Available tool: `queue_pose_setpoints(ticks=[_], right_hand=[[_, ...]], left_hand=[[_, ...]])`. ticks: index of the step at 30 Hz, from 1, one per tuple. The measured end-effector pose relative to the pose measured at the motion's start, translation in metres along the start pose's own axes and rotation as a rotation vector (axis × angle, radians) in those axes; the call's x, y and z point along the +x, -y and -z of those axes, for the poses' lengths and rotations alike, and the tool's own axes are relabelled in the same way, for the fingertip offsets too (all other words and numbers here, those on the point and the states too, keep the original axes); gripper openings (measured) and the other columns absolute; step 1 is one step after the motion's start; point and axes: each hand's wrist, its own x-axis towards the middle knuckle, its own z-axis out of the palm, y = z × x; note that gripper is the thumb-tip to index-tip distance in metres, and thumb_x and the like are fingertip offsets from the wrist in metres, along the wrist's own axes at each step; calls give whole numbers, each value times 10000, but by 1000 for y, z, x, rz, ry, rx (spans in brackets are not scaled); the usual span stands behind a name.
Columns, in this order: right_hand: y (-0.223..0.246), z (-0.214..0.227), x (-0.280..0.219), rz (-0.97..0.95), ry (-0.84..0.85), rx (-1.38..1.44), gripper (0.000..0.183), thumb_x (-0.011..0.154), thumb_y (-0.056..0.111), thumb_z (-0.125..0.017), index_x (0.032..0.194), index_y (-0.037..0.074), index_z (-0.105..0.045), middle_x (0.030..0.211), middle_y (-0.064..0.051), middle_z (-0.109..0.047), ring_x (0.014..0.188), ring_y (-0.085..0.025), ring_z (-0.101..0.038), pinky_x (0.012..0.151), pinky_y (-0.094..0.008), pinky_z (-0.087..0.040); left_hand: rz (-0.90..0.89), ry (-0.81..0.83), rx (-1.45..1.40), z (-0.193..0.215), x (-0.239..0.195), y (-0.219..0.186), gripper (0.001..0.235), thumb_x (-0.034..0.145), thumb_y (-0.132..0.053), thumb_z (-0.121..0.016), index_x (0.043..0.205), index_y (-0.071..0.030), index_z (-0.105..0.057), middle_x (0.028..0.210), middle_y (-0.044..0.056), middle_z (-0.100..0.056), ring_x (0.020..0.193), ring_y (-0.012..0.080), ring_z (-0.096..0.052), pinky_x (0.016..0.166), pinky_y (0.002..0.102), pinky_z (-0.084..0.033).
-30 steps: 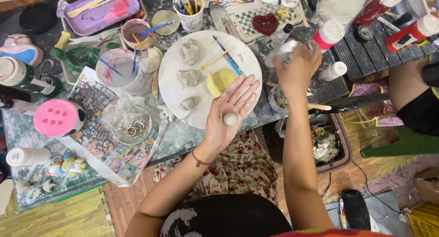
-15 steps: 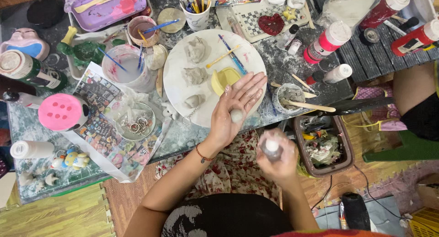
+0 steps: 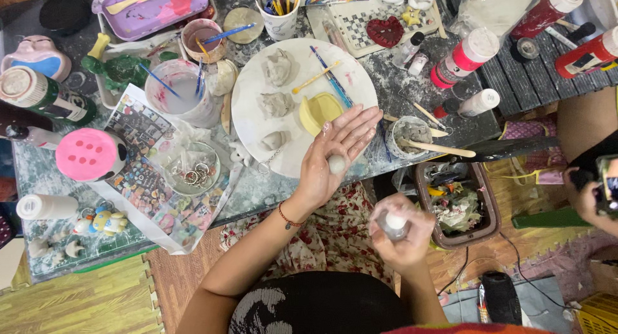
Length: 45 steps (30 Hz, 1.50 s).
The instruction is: The person rolls a small piece of gray clay into a ball, then uses a wooden stick to smooth its surface. They continue to shape the clay by hand, forming a small rounded object on a white plate.
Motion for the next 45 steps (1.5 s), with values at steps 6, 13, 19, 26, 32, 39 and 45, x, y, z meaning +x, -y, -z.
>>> queue_pose_setpoints(ticks=[6, 13, 19, 26, 32, 39, 45], right_hand=[[11, 10, 14, -66, 119, -52, 578, 861, -111, -651, 1353, 124, -458, 1079, -170, -600, 813, -195, -644, 632, -302, -580], [1, 33, 74, -134, -50, -88, 635, 1026, 39, -540, 1525, 170, -171, 1046, -98, -607, 747, -140, -629, 662, -262, -567], [-64, 67, 180, -36, 11, -758, 896, 1023, -139, -604, 1640, 3, 29, 1643, -246, -154, 1563, -337, -296, 1364, -484, -279], [-118, 60, 199, -302, 0, -695, 959, 843, -76, -723, 1610, -5, -152, 1623, -247, -312, 1535, -339, -355, 1274, -424, -312], [-48, 8, 170, -100, -226, -660, 710, 1143, 25, -598, 1652, -4, -103, 1702, -248, -238, 1619, -331, -277, 1368, -447, -203], [-9, -69, 99, 93, 150, -705, 834, 972, 288, -535, 1681, 197, -105, 1738, -203, 68, 1588, -508, 153, 1264, -769, 75], [-4, -61, 117, 138, 200, -945, 636, 1077, 572, -195, 1656, 311, -234, 1767, -164, 55, 1600, -520, 171, 1237, -761, 73]], left_hand=[[-2, -9, -40, 2, 0, 3, 613, 1159, -377, -205, 1587, 56, -280, 1651, 266, -339, 1565, 357, -330, 1337, 455, -244], [-37, -42, -68, 6, 3, 1, 597, 1158, -346, -212, 1595, 59, -259, 1647, 271, -338, 1557, 379, -337, 1334, 467, -248], [-65, -47, -40, 1, 4, -10, 595, 1145, -351, -261, 1625, -1, -230, 1679, 224, -301, 1574, 371, -307, 1333, 473, -239], [13, -54, -215, -1, -2, -20, 655, 1109, -412, -317, 1636, -35, -221, 1710, 188, -246, 1599, 342, -242, 1331, 452, -193], [20, -30, -226, 5, -1, -6, 685, 1102, -426, -344, 1639, -21, -218, 1719, 196, -241, 1618, 316, -224, 1346, 437, -180], [-80, -86, 322, 26, -23, 44, 730, 1086, -471, -365, 1647, -48, -169, 1708, 165, -250, 1571, 312, -314, 1317, 462, -276], [20, 25, 126, 42, -33, 66, 755, 1063, -469, -329, 1646, 0, -224, 1720, 192, -243, 1587, 306, -293, 1318, 450, -283]])
